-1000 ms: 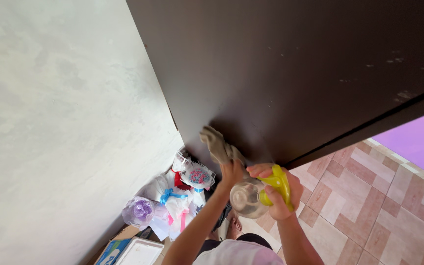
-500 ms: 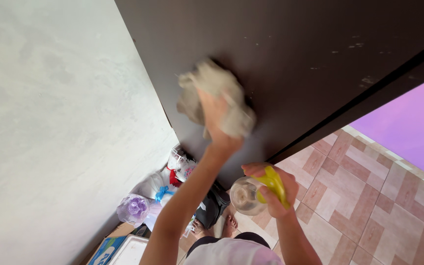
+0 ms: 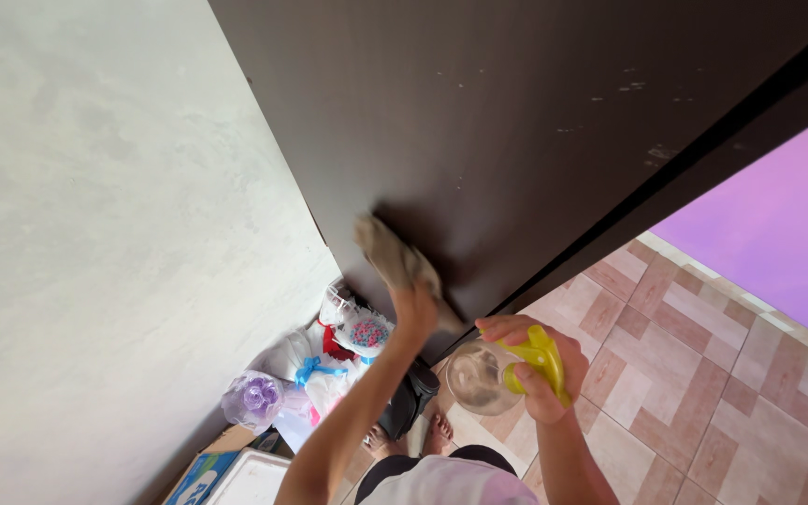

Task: The person cleans the surface of a dark brown wooden cabinet using a spray bottle and a cloth. They repeatedly spray the cabinet and wipe it down with the cloth, covering the entire visible area of the cabinet door.

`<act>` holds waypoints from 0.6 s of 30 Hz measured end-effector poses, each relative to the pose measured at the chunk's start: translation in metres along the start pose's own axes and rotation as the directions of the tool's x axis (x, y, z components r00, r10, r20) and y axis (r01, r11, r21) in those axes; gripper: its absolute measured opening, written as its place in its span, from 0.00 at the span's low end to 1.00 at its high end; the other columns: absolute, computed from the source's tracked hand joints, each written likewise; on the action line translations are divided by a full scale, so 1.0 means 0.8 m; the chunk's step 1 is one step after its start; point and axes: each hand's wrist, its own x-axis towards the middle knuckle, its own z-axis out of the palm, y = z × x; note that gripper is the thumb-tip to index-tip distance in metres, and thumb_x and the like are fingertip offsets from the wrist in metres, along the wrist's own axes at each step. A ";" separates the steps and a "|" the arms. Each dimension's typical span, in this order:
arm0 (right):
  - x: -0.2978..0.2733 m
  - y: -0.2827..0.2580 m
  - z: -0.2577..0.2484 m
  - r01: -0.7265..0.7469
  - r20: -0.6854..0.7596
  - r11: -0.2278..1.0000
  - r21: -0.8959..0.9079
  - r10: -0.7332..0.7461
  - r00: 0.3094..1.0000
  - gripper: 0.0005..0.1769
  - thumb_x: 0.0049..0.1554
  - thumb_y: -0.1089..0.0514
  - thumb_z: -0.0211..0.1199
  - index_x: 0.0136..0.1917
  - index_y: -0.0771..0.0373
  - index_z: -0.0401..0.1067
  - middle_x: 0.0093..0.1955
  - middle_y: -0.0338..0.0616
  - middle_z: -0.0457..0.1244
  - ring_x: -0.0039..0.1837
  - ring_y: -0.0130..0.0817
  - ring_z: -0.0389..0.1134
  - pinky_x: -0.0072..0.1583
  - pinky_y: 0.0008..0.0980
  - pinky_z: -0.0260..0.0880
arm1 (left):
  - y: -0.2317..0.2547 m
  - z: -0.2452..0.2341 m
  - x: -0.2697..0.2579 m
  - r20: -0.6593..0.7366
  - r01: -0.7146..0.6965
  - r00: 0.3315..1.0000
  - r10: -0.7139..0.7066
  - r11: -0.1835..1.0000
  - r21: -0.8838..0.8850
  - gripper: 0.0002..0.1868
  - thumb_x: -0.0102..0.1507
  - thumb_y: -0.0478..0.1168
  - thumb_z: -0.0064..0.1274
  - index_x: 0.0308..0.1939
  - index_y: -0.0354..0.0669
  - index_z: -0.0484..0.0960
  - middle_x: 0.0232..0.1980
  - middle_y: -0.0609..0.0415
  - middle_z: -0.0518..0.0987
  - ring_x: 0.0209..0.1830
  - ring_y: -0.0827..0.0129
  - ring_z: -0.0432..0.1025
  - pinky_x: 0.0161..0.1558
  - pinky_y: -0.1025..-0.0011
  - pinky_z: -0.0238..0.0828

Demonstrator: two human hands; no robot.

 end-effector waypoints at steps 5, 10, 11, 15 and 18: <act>-0.007 -0.003 -0.005 -0.011 0.003 1.000 -0.017 0.011 1.000 0.15 0.53 0.63 0.56 0.52 0.73 0.71 0.50 0.62 0.69 0.57 0.57 0.73 0.66 0.59 0.74 | 0.069 0.007 0.118 -0.215 0.011 0.975 -0.061 0.974 -0.227 0.22 0.72 0.42 0.43 0.65 0.28 0.71 0.67 0.39 0.71 0.67 0.55 0.67 0.70 0.58 0.59; -0.013 -0.013 -0.014 -0.033 0.007 0.999 -0.004 0.033 0.999 0.14 0.55 0.62 0.57 0.53 0.73 0.70 0.50 0.63 0.69 0.59 0.61 0.72 0.66 0.59 0.72 | 0.230 -0.008 0.142 -0.086 -0.543 0.838 0.539 0.839 -0.032 0.27 0.71 0.46 0.44 0.69 0.33 0.66 0.74 0.27 0.56 0.79 0.31 0.49 0.79 0.43 0.36; -0.016 -0.015 -0.017 -0.042 0.011 0.999 0.003 0.042 0.999 0.14 0.56 0.62 0.57 0.53 0.73 0.70 0.51 0.63 0.69 0.60 0.61 0.72 0.67 0.60 0.72 | 0.248 -0.007 0.137 -0.033 -0.570 0.821 0.570 0.822 0.005 0.28 0.69 0.47 0.48 0.69 0.37 0.67 0.74 0.29 0.59 0.79 0.30 0.51 0.79 0.40 0.35; -0.023 -0.019 -0.028 -0.021 -0.011 1.000 0.006 0.021 1.000 0.15 0.58 0.60 0.58 0.54 0.73 0.69 0.51 0.63 0.68 0.61 0.61 0.71 0.67 0.60 0.72 | 0.241 0.002 0.107 0.033 -0.676 0.737 0.676 0.736 0.038 0.30 0.66 0.53 0.58 0.69 0.52 0.69 0.74 0.26 0.58 0.77 0.23 0.51 0.78 0.28 0.35; -0.030 -0.020 -0.035 -0.018 -0.014 0.999 0.032 0.018 1.000 0.15 0.58 0.59 0.59 0.55 0.73 0.69 0.52 0.63 0.68 0.61 0.60 0.70 0.68 0.61 0.71 | 0.184 0.017 0.077 0.028 -0.711 0.703 0.711 0.701 0.059 0.27 0.67 0.52 0.62 0.69 0.58 0.72 0.73 0.31 0.64 0.76 0.26 0.56 0.78 0.30 0.43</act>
